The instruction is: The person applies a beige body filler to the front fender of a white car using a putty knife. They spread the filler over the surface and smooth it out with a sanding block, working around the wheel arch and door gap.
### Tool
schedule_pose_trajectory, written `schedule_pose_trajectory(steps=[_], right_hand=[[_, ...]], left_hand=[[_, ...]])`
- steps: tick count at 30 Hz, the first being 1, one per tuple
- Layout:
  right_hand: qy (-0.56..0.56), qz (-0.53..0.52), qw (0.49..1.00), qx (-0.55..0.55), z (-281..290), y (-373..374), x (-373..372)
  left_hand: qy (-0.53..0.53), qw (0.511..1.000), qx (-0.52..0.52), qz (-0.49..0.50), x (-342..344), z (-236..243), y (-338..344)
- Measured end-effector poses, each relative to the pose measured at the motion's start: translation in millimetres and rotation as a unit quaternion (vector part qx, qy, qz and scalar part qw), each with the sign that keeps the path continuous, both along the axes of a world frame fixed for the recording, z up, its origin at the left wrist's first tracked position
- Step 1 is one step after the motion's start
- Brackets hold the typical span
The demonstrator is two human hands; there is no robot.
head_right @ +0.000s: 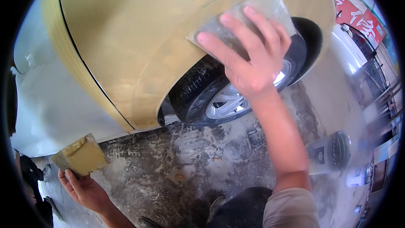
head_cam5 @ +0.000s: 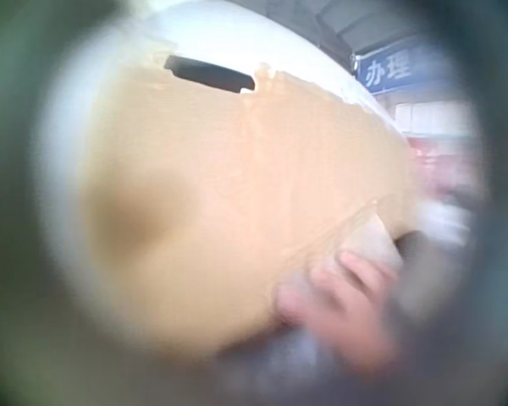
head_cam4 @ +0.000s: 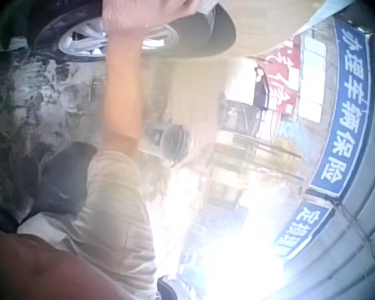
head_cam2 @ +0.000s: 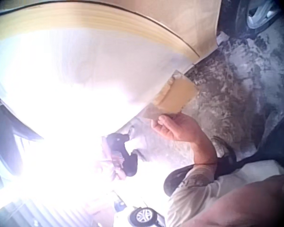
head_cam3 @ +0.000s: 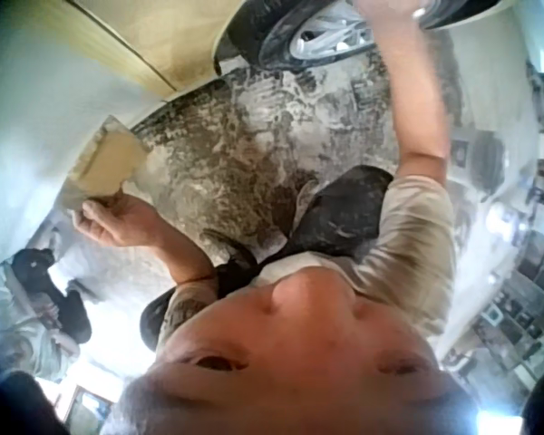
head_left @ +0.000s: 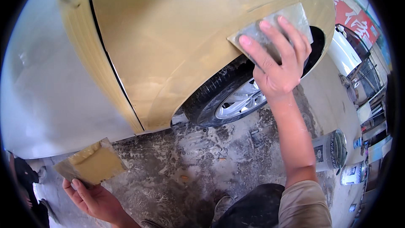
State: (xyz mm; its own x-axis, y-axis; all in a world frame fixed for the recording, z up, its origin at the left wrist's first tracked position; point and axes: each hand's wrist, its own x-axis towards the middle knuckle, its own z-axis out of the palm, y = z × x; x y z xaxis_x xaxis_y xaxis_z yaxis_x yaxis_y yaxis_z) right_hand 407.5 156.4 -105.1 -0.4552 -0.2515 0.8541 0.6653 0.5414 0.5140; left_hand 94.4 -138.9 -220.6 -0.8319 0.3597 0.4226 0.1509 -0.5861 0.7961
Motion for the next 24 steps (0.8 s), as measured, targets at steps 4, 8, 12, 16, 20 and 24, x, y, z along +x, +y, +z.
schedule_pose_trajectory(steps=[4, 8, 12, 16, 20, 24], right_hand=[[-0.001, -0.013, 1.0, -0.004, -18.5, -0.5, 11.8], [-0.01, -0.037, 0.998, -0.051, -31.0, -13.9, 18.7], [-0.009, -0.059, 0.996, -0.068, -25.3, -23.6, 31.3], [0.012, -0.046, 0.999, -0.013, 6.9, -12.7, 39.6], [0.029, -0.013, 0.999, 0.019, 31.7, -0.2, 29.7], [0.021, 0.011, 0.999, 0.042, 41.5, 11.2, 21.6]], left_hand=[[0.003, 0.999, 0.009, -0.033, 6.1, 1.4, 2.8], [-0.003, 1.0, 0.021, -0.016, 5.2, -4.8, 0.8], [0.005, 1.0, 0.01, -0.028, 8.1, 0.8, -0.9], [0.003, 0.999, 0.016, -0.042, 11.5, 3.1, 0.7], [0.021, 0.999, 0.006, -0.029, 6.2, 2.9, -1.4], [0.022, 0.999, 0.013, -0.034, 2.9, 0.6, -4.2]])
